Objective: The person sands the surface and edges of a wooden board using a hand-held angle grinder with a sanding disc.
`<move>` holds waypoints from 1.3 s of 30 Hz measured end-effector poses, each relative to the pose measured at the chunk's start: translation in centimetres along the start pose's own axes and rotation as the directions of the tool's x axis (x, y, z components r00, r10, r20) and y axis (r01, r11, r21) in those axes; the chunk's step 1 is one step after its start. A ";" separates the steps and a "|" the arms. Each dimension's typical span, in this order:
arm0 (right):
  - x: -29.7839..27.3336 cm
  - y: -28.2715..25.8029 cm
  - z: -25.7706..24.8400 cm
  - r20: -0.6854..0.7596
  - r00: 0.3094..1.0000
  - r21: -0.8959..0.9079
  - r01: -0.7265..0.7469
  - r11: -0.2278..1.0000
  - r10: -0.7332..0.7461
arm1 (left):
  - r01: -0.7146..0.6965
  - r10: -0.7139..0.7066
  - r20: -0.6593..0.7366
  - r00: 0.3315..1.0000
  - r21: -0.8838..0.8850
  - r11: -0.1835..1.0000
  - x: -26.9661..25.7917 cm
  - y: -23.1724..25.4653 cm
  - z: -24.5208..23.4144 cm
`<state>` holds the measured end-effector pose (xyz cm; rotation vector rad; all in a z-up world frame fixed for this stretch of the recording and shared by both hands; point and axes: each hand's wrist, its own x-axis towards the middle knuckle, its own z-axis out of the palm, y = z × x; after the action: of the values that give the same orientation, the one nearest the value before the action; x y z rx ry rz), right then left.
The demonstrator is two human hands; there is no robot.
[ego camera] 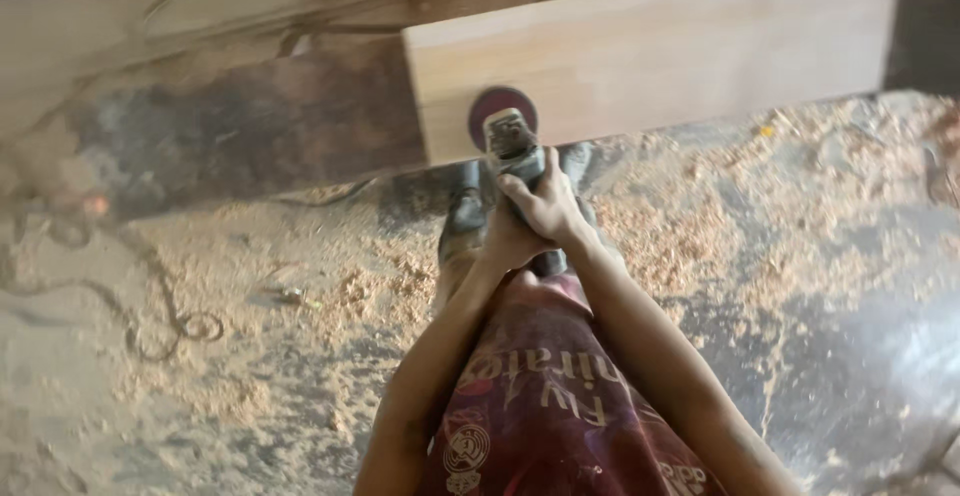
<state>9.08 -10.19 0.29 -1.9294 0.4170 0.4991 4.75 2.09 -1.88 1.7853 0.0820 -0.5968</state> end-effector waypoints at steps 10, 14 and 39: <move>1.4 -2.2 1.7 0.153 0.987 -0.101 -0.040 0.994 0.055 | 0.028 -0.030 -0.009 1.000 -0.142 0.989 0.3 0.5 -2.7; 1.8 0.3 -2.0 -0.043 0.994 -0.063 -0.105 0.992 0.103 | 0.075 -0.065 0.090 0.994 -0.113 0.991 2.4 2.7 0.4; -3.6 19.7 -36.5 -0.496 0.506 0.848 0.104 0.520 0.706 | -0.226 0.106 0.275 0.956 0.454 0.862 16.0 12.9 17.7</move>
<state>1.75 -51.14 0.12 -0.9749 1.4303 -0.4180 16.96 -22.06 -0.59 2.1550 -0.4240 -0.7488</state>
